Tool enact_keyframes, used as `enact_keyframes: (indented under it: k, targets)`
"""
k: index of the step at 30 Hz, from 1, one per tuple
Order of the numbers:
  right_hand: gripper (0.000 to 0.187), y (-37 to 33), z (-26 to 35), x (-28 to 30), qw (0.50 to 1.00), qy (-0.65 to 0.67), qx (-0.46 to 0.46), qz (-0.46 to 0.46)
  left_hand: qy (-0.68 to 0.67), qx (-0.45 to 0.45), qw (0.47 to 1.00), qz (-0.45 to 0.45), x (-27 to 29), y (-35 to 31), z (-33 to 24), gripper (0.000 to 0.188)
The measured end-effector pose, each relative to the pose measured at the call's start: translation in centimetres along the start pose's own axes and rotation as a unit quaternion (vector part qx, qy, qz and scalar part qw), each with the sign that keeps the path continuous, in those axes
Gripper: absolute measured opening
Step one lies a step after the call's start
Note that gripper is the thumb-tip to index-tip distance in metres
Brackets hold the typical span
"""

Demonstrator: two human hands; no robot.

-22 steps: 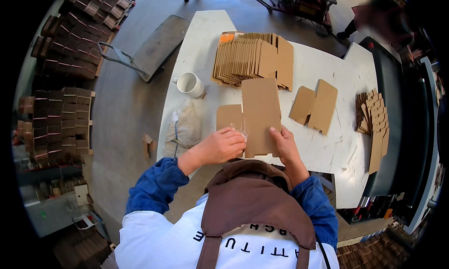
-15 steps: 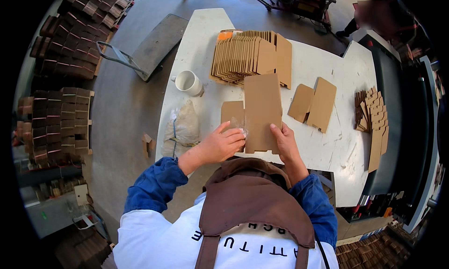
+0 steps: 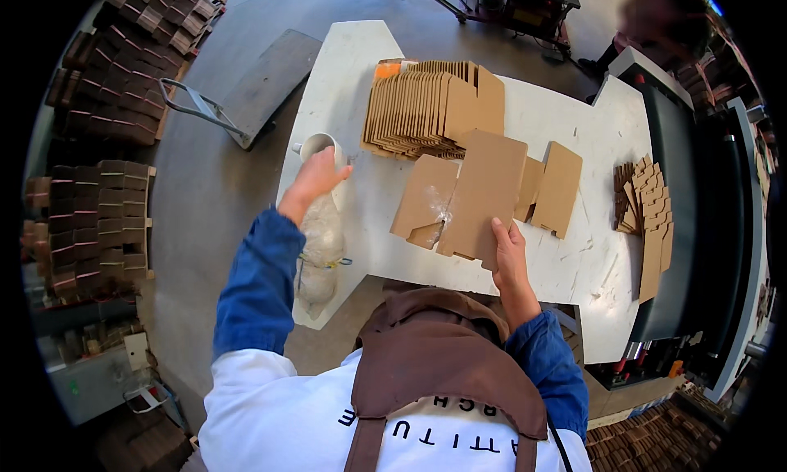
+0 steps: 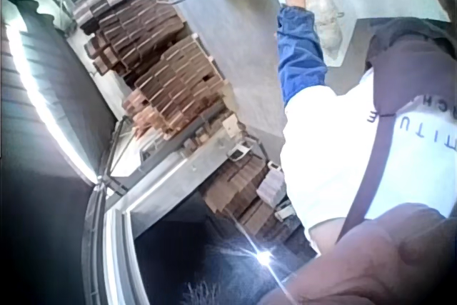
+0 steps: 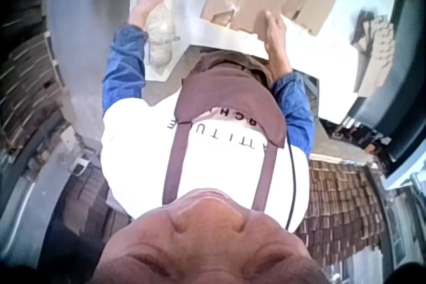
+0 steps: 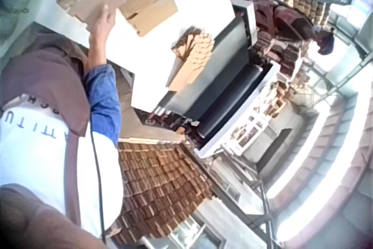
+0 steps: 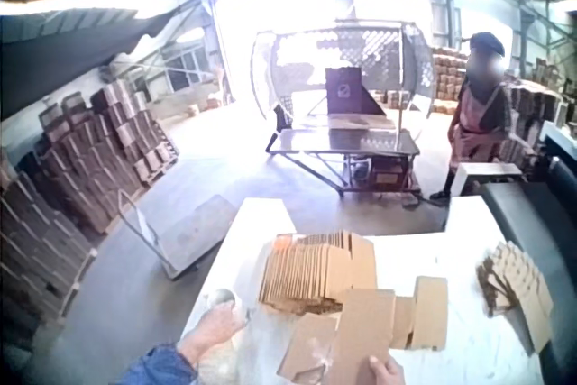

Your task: The person folds flat cardboard pieces into box shapes by hand and stacks them on a table. A coworker assists by organizing the finished stacks and moving them onto a conveyor belt. The person occasionally picks up dropped pieces from the floor to continue the assembly process.

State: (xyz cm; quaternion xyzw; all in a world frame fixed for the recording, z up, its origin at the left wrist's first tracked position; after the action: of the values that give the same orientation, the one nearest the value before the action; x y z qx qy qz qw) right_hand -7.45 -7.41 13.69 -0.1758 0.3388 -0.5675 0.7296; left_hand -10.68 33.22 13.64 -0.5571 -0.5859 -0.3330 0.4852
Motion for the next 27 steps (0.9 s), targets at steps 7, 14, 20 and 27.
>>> enact_keyframes:
  k: [7, 14, 20, 27]
  targets:
    - [0.032, 0.1, -0.4, 0.6, 1.000, 0.014, 0.007, -0.013, -0.030, 0.071, 0.943, 0.324, -1.5, 5.8, 2.5, 0.069]
    - [0.032, 0.3, -0.9, -0.2, 1.000, 0.022, 0.010, -0.006, -0.208, 0.096, 0.927, 0.297, -3.8, 4.9, 6.8, 0.066]
    - [0.033, 0.7, -0.7, -0.5, 1.000, 0.015, 0.009, -0.001, -0.298, 0.205, 0.918, 0.163, -0.2, 4.7, 5.0, 0.037]
    - [0.034, 1.7, -1.3, -2.5, 1.000, 0.007, 0.004, 0.016, -0.678, 0.047, 0.732, 0.041, 2.5, -4.7, -6.8, 0.017]
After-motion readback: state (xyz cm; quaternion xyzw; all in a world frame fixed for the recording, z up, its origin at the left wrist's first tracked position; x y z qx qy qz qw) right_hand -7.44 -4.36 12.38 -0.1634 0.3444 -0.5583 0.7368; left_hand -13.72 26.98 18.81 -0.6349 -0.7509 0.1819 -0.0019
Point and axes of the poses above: each hand's wrist, its own y-axis towards the middle knuckle, its own x-axis out of the back of the hand, z = x × y, the point moved 4 cm from there along y, towards the middle knuckle, and after that the axes turned 10 degrees about -x, right-handed, at the moved point
